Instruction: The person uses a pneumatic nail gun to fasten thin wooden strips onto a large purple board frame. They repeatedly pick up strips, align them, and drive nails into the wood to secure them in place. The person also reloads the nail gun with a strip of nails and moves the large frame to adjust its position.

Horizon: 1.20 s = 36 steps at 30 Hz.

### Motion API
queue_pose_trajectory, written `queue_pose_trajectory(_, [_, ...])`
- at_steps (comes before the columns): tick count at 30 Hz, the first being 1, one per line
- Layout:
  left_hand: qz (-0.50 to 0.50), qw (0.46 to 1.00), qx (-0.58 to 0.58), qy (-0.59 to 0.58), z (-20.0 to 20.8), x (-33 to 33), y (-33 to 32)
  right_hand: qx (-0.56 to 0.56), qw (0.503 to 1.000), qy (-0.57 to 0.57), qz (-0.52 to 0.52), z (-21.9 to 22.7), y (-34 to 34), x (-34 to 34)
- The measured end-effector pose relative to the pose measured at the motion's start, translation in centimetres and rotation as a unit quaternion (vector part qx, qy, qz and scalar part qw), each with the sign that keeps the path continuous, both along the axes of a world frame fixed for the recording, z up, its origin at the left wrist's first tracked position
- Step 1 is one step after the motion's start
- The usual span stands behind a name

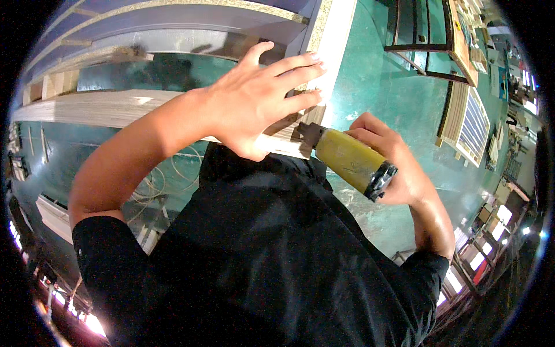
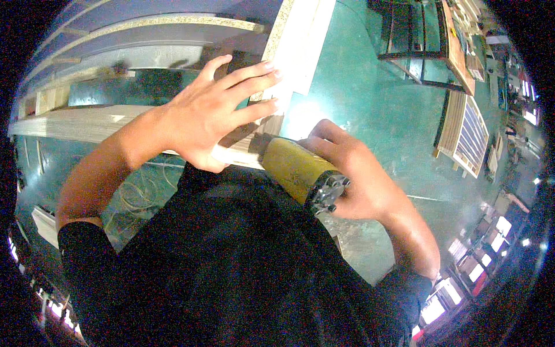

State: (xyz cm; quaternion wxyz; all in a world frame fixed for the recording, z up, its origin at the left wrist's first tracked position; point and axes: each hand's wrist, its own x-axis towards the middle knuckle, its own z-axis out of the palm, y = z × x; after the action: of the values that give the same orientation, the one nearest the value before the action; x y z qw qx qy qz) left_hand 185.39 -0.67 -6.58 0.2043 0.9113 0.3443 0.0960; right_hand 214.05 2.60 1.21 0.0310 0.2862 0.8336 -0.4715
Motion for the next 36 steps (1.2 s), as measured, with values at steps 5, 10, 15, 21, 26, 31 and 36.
queue_pose_trajectory(5, [0.011, 0.999, 0.003, -0.035, -0.4, -0.4, 0.0, 0.005, 1.000, 0.022, -0.003, -0.5, -0.4, -1.0])
queue_pose_trajectory(10, [0.023, 0.998, 0.028, -0.060, -1.6, -0.4, -0.1, -0.031, 0.999, -0.009, 0.015, 0.1, 0.5, -1.9])
queue_pose_trajectory(15, [0.021, 0.998, 0.021, -0.062, -1.6, -0.8, -0.5, -0.045, 0.998, -0.053, 0.001, 0.6, -0.2, -2.7])
queue_pose_trajectory(21, [0.005, 0.998, 0.019, -0.065, -1.6, -1.5, -0.7, -0.030, 0.996, -0.082, 0.021, 1.5, -0.4, -3.8])
queue_pose_trajectory(26, [0.005, 0.998, 0.022, -0.064, -1.7, -1.3, -0.4, -0.018, 0.996, -0.088, 0.024, 1.8, -0.2, -3.8])
queue_pose_trajectory(31, [0.006, 0.998, 0.027, -0.063, -1.6, -1.2, -0.5, 0.002, 0.996, -0.089, 0.020, 1.9, -0.6, -3.6])
queue_pose_trajectory(36, [0.011, 0.998, 0.026, -0.058, -1.7, -0.9, -0.4, -0.006, 0.995, -0.101, 0.022, 2.1, -0.4, -3.0])
